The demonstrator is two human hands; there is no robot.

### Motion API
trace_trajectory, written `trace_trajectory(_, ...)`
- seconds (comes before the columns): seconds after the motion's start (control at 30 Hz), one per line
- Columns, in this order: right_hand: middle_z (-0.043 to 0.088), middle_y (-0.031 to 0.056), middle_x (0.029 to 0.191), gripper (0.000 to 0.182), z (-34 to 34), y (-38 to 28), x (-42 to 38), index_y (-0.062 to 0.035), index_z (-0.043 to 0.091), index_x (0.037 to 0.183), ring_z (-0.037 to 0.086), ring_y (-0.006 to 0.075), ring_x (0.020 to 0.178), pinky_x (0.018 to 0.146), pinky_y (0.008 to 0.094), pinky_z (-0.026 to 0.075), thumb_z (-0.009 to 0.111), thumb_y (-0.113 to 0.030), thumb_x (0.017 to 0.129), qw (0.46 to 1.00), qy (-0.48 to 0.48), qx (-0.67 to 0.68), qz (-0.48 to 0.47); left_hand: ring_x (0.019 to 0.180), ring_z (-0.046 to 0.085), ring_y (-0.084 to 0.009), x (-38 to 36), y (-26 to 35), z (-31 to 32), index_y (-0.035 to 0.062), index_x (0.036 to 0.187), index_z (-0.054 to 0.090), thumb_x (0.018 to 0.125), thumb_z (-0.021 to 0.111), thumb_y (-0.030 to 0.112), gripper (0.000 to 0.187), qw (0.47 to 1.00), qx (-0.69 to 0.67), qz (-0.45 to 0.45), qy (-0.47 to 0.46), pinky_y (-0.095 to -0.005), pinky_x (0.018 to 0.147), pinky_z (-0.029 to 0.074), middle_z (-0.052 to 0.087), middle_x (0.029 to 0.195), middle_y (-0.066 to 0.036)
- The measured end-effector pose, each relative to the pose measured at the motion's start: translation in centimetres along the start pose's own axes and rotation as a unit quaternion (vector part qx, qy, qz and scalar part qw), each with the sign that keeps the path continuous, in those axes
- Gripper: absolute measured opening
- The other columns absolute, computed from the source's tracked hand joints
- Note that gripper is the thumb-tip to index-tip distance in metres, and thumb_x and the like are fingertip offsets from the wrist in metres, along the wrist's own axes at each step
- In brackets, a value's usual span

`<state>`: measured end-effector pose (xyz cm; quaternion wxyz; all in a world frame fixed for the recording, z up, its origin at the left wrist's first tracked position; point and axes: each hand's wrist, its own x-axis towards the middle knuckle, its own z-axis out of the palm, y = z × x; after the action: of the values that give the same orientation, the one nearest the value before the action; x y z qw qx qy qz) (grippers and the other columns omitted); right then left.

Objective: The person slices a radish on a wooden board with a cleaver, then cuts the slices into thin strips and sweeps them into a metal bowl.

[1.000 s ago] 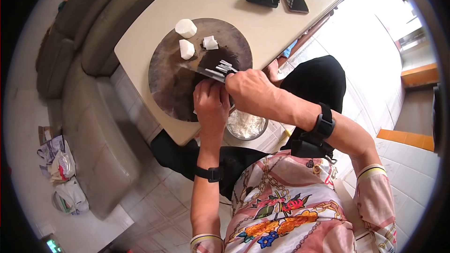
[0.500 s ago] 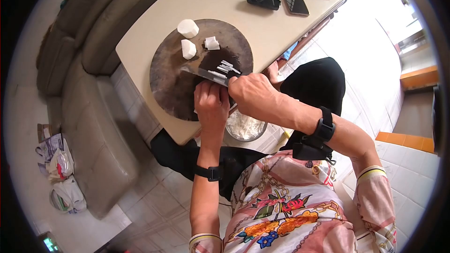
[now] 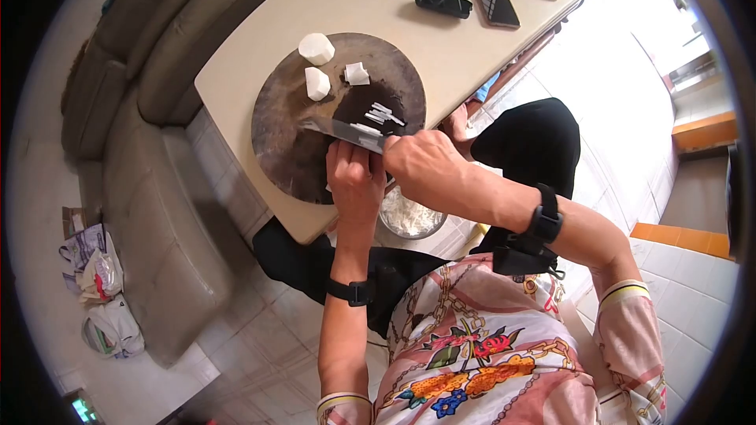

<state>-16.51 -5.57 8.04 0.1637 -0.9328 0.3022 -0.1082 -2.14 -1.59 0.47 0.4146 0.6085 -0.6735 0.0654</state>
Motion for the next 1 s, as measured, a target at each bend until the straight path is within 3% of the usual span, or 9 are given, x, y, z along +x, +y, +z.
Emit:
trace_trajectory(0.13,0.059,0.0213,0.06,0.009,0.6,0.9,0.5,0.0044,0.055,0.07,0.064,0.0381,0.061,0.056,0.0457,0.049,0.061,0.0,0.065,0.998,0.053,0.031,-0.016,0.082,0.057,-0.0346,0.0,0.0,-0.1,-0.0008,0.082,0.062,0.071,0.066,-0.002,0.013,1.0,0.014,-0.004,0.007,-0.0436,0.076,0.049,0.06,0.085,-0.015)
trace_trajectory(0.33,0.058,0.0216,0.059,0.01,-1.0,0.7,-1.5,0.0045,0.054,0.071,0.063,0.0389,0.059,0.054,0.0462,0.048,0.061,0.0,0.065,1.0,0.006,0.027,-0.008,0.081,0.057,-0.0345,0.1,0.1,0.0,-0.0013,0.084,0.063,0.07,0.066,-0.003,0.014,1.0,0.0,-0.007,0.014,-0.0436,0.074,0.049,0.06,0.085,-0.015)
trace_trajectory(0.67,0.06,0.0225,0.061,0.009,-0.1,1.0,0.3,0.0053,0.056,0.072,0.063,0.0397,0.06,0.055,0.0465,0.049,0.06,-0.001,0.066,0.998,0.031,0.052,0.005,0.082,0.059,-0.0336,-0.2,-0.1,0.1,-0.0016,0.085,0.063,0.071,0.066,-0.004,0.014,0.999,-0.007,-0.001,0.031,-0.042,0.075,0.051,0.061,0.085,-0.014)
trace_trajectory(1.0,0.061,0.0218,0.064,0.009,-1.3,0.5,-0.2,0.0039,0.057,0.069,0.064,0.0396,0.063,0.059,0.0473,0.05,0.062,-0.001,0.064,0.998,-0.035,0.048,0.017,0.082,0.059,-0.0329,-0.1,0.0,-0.1,-0.0015,0.082,0.062,0.07,0.066,-0.005,0.013,1.0,-0.007,-0.003,0.024,-0.042,0.073,0.051,0.061,0.085,-0.013)
